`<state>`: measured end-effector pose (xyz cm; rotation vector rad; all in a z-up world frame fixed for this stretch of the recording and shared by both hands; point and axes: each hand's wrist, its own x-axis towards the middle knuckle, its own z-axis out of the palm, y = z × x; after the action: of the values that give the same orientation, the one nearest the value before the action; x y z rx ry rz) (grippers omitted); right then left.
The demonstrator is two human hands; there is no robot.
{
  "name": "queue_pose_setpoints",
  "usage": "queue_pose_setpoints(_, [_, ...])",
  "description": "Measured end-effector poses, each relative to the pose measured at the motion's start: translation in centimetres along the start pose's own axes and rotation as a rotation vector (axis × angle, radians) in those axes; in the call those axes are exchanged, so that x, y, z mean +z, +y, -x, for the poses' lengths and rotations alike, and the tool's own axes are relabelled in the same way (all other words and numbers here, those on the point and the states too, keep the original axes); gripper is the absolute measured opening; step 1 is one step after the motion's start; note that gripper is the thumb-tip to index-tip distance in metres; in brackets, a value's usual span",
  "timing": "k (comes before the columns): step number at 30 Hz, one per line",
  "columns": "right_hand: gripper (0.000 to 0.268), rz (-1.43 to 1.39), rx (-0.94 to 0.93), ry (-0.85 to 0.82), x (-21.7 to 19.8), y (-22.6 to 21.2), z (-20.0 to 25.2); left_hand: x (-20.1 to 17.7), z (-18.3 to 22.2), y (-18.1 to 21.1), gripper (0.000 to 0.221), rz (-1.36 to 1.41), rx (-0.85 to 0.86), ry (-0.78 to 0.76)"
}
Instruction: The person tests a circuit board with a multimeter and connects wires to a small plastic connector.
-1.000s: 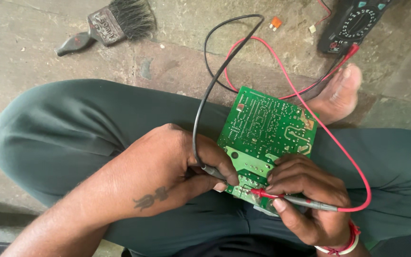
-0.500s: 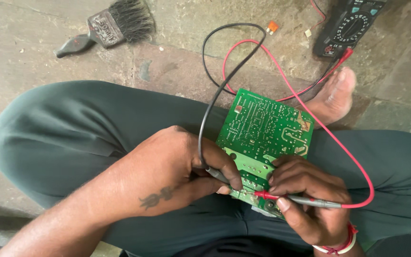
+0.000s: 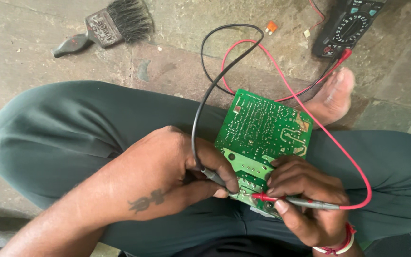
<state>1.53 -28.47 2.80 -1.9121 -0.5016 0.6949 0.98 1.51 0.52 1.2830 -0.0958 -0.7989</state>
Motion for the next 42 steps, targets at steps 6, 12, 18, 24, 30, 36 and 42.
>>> queue_pose_setpoints(6, [0.006,-0.024,-0.004,-0.004,-0.08,-0.03,0.06,0.01,0.05,-0.01,0.021,-0.017,0.003,-0.004])
queue_pose_setpoints(12, [0.005,-0.032,-0.013,-0.006,-0.07,-0.07,-0.07,0.07,-0.14,0.03,0.021,-0.052,0.005,-0.006])
queue_pose_setpoints(18, [0.006,0.013,-0.017,-0.015,0.11,-0.17,-0.26,0.12,-0.12,-0.10,0.020,-0.041,0.026,0.007])
queue_pose_setpoints(24, [0.006,0.028,-0.027,-0.024,0.17,-0.21,-0.37,0.10,-0.07,-0.08,0.021,-0.050,0.022,0.010])
queue_pose_setpoints(30, [0.006,0.026,-0.033,-0.026,0.13,-0.06,-0.24,0.06,-0.08,-0.02,0.021,-0.053,0.009,0.005])
queue_pose_setpoints(36, [0.006,-0.015,-0.019,0.001,0.08,0.08,0.09,-0.01,-0.02,-0.11,0.022,-0.089,0.018,0.012])
queue_pose_setpoints(42, [0.006,-0.017,-0.020,-0.001,0.07,0.02,0.06,-0.09,0.03,-0.14,0.021,-0.104,0.072,0.026])
